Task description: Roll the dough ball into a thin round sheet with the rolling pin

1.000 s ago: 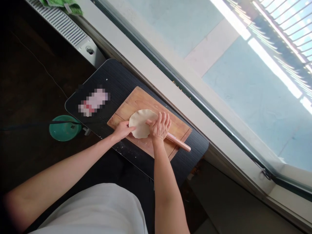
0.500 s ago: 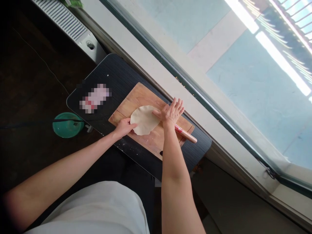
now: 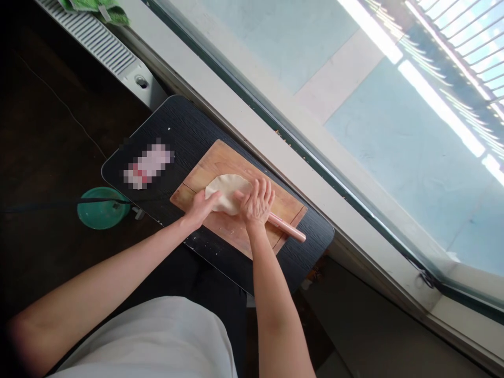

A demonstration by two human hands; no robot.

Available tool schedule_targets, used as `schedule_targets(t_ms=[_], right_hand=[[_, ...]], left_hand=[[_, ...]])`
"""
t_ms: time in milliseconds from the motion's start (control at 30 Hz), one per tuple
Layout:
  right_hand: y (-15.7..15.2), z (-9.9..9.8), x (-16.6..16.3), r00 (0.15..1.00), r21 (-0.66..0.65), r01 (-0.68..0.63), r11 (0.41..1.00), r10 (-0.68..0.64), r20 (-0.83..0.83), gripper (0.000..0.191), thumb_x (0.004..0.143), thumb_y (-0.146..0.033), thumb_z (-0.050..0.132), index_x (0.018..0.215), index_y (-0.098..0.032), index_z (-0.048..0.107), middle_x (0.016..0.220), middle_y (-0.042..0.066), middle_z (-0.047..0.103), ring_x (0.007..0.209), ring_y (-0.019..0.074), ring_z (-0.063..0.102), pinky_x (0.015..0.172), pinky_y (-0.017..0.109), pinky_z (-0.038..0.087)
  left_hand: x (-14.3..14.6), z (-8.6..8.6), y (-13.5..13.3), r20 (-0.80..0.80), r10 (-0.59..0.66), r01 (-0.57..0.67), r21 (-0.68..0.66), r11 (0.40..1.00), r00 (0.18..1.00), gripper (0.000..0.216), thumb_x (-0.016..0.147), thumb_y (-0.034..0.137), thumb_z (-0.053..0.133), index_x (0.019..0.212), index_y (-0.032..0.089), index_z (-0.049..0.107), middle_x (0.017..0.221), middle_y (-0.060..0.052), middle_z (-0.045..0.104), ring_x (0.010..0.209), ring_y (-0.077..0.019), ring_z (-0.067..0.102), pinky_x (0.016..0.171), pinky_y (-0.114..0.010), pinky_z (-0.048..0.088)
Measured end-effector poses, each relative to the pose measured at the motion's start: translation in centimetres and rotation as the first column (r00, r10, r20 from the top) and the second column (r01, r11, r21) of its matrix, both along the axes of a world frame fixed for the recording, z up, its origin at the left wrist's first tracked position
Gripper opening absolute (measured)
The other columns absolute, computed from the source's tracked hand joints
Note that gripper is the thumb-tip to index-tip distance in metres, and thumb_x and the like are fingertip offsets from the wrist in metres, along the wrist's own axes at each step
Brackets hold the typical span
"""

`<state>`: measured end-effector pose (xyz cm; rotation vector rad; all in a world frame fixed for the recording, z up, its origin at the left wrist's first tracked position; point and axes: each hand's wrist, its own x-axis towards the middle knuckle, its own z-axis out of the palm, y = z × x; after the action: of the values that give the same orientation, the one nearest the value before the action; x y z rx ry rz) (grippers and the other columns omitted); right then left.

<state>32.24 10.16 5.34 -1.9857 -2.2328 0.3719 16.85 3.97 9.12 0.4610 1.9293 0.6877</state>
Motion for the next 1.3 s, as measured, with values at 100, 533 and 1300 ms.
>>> schedule_targets(t_ms=[100, 533, 1300], right_hand=[[0.5, -0.2, 0.1, 0.999, 0.012, 0.041, 0.999, -0.041, 0.003, 0.052, 0.094, -0.026, 0.032, 0.144, -0.012, 0.043, 0.152, 0.017, 0.04, 0.147, 0.028, 0.025, 0.118, 0.056, 0.022], [1.1, -0.1, -0.2, 0.997, 0.021, 0.082, 0.996, -0.082, 0.001, 0.054, 0.095, -0.025, 0.032, 0.146, -0.01, 0.039, 0.155, 0.019, 0.036, 0.148, 0.029, 0.023, 0.118, 0.056, 0.022], [1.5, -0.8, 0.0, 1.0, 0.034, -0.001, 0.999, 0.001, -0.016, 0.052, 0.096, -0.026, 0.032, 0.144, -0.009, 0.042, 0.152, 0.02, 0.039, 0.147, 0.0294, 0.026, 0.117, 0.055, 0.024]], left_hand=[[0.5, -0.2, 0.2, 0.01, -0.072, 0.072, -0.051, 0.996, 0.997, 0.031, 0.07, 0.017, 0.068, 0.101, 0.013, 0.066, 0.096, -0.008, 0.073, 0.088, -0.0203, 0.068, 0.073, -0.026, 0.052], [-1.3, -0.4, 1.1, -0.014, 0.026, -0.027, -0.068, 0.997, 1.0, 0.032, 0.071, 0.026, 0.068, 0.1, 0.011, 0.066, 0.095, -0.01, 0.072, 0.085, -0.0215, 0.068, 0.067, -0.026, 0.052], [-0.3, 0.0, 2.3, 0.039, 0.127, -0.127, -0.012, 0.992, 0.991, 0.024, 0.065, 0.014, 0.071, 0.089, 0.013, 0.071, 0.088, -0.006, 0.075, 0.086, -0.0215, 0.07, 0.069, -0.025, 0.053]])
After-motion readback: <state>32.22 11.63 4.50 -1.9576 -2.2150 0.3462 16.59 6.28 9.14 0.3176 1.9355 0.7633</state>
